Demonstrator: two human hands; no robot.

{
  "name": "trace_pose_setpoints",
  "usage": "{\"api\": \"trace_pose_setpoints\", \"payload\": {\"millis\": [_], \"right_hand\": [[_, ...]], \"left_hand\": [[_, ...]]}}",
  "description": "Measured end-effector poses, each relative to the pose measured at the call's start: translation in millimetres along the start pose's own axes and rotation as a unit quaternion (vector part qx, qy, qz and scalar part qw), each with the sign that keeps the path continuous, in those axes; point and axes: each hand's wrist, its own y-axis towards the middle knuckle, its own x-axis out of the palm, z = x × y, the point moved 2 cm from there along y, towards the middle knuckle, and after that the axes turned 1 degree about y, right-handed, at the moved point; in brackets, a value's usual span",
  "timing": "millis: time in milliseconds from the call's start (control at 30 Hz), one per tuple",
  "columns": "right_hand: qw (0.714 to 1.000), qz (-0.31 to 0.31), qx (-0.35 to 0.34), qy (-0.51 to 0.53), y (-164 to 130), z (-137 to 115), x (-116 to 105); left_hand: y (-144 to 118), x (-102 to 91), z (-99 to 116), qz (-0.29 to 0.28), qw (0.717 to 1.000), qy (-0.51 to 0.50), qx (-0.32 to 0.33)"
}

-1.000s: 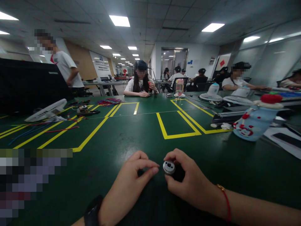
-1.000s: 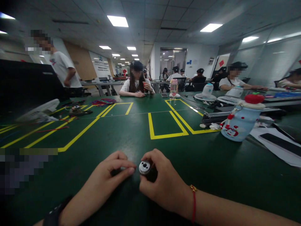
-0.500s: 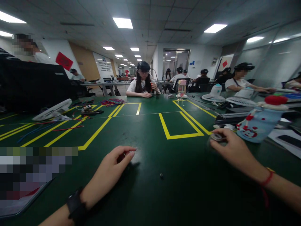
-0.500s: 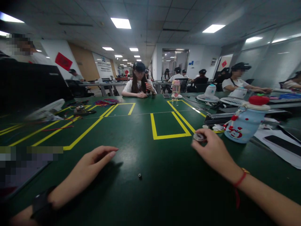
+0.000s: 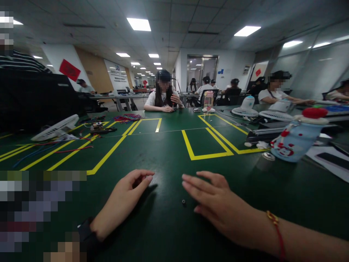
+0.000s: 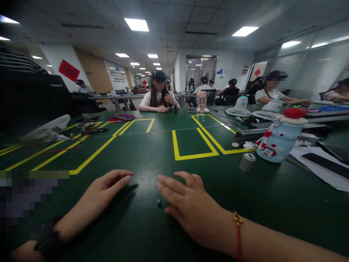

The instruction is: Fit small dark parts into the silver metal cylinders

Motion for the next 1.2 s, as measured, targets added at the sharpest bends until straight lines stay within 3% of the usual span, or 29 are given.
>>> {"api": "trace_pose_setpoints", "payload": {"millis": [67,167,267,333,467,600,833,1200], "right_hand": [[0.997,-0.031,-0.045,0.056,8,-16,11],[0.996,0.003,-0.020,0.088,7,-3,5],[0.992,0.096,0.078,0.002,-8,39,-29],[0.969,0.125,0.180,-0.113,-24,74,-59],[0.896,0.059,0.376,-0.229,-59,139,-101],[0.887,0.002,0.415,-0.203,-75,171,-104],[0.865,-0.025,0.459,-0.201,-77,183,-103],[0.860,-0.045,0.464,-0.205,-74,179,-109]], "left_hand": [[-1,-0.5,1,-0.006,1.000,0.002,0.009],[-1,-1.3,3,-0.019,1.000,0.006,0.006],[-1,-1.6,4,-0.023,1.000,0.002,-0.002],[0,-1.3,4,-0.022,1.000,-0.003,-0.003],[-1,-0.3,4,-0.024,1.000,-0.004,-0.004],[-1,0.1,3,-0.031,1.000,-0.005,0.002],[-3,-0.7,3,-0.031,0.999,-0.002,0.012],[-2,0.0,5,-0.032,0.999,0.003,0.013]]}}
